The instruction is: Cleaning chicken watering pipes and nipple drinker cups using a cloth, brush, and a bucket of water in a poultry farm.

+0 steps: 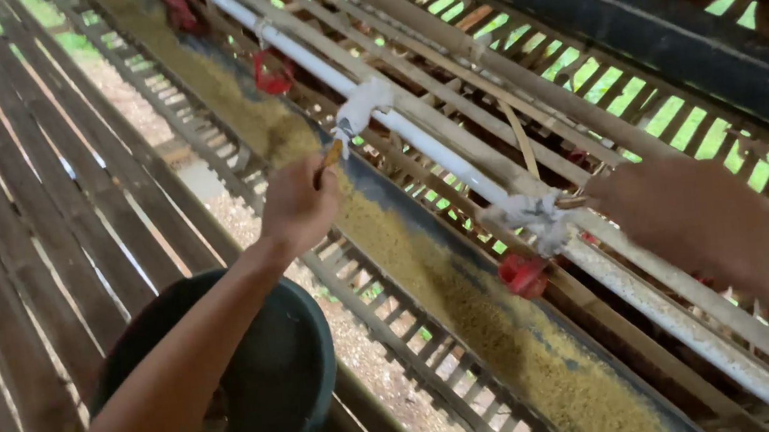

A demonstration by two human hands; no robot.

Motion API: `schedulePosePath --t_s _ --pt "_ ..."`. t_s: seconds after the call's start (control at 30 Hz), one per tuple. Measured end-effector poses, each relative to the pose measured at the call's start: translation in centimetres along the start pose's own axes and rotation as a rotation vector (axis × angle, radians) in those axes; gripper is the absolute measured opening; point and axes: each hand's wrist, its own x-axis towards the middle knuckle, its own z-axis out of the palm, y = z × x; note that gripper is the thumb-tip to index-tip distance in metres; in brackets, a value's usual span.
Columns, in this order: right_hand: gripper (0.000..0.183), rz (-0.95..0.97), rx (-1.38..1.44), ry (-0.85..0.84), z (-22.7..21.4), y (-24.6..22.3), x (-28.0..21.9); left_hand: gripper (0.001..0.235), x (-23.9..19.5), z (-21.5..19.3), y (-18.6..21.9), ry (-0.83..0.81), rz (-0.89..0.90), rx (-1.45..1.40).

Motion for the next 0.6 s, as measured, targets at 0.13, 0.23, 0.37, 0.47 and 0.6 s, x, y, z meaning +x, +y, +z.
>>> schedulePosePath --t_s 0.13,0.23,0.37,0.47,0.6 --pt "0.022 0.002 0.040 0.126 2.2 -5.3 -2.7 0.024 2.5 1.8 0.3 -0.075 0.039 -0.012" --pt "0.039 0.177 0.500 -0.061 2.0 -10.0 -4.7 0.009 4.7 4.5 0.4 -0.106 0.025 0.052" --pt "0.030 0.181 0.618 0.049 7.9 -13.0 -4.6 0.014 3.7 5.8 0.8 -0.159 0.047 0.105" --pt "0.031 0.375 0.876 -0.041 6.4 -13.4 -5.7 0.010 1.7 5.9 2.8 -0.210 0.137 0.191" --pt "0.042 0.600 1.212 0.023 7.3 -12.8 -6.4 0.048 -2.8 5.7 7.0 -0.358 0.214 0.190"
